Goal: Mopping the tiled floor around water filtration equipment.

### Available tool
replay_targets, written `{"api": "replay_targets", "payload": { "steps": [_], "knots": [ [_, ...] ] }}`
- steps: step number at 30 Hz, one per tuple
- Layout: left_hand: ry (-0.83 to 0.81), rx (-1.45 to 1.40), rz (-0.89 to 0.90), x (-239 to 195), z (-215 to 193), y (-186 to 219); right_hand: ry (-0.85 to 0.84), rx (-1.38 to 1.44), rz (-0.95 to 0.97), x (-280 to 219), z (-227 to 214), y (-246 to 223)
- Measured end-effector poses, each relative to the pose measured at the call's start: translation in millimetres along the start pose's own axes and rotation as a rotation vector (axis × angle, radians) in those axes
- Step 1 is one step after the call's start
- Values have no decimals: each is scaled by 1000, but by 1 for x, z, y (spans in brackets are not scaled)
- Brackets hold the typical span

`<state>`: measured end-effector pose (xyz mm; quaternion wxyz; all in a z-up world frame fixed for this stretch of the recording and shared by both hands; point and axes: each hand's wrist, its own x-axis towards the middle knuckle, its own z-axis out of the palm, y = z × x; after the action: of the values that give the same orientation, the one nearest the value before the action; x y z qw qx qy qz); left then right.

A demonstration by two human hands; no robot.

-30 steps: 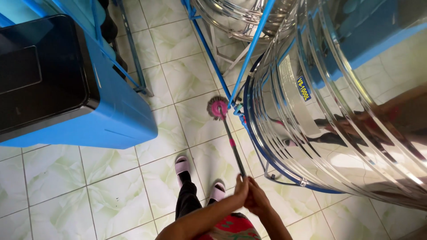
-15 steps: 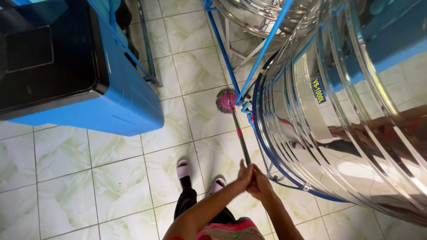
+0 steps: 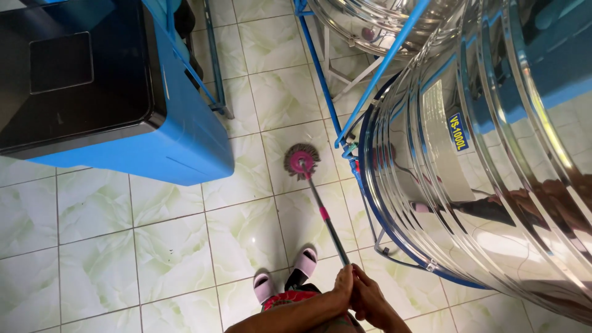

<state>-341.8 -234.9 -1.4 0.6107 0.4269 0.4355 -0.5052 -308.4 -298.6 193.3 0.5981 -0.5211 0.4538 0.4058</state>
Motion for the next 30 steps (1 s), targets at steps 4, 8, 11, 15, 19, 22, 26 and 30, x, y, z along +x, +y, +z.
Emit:
{"api": "replay_targets", "payload": {
  "steps": [4, 8, 11, 15, 19, 22, 26, 30],
  "knots": [
    [-67, -163, 181, 58, -5, -3, -54, -89, -8, 14, 9, -17],
    [74, -202, 221, 100, -35, 56, -107, -31, -157, 95, 24, -25],
    [49, -192, 237, 73, -71, 124, -93, -7, -92, 114, 63, -74],
    [78, -190, 306, 63, -100, 157, -167, 40, -103, 140, 94, -100],
    [-91, -272, 544, 67, -124, 115, -145, -219, -203, 136, 99, -65],
    [-88, -297, 360, 4, -108, 92, -153, -342, -209, 69, 93, -51],
    [-87, -300, 90, -43, -85, 43, -196, -394, -53, 5, 62, -39],
    [-137, -323, 172, -52, -77, 52, -266, -84, 90, 15, 50, -31]
  ]
}}
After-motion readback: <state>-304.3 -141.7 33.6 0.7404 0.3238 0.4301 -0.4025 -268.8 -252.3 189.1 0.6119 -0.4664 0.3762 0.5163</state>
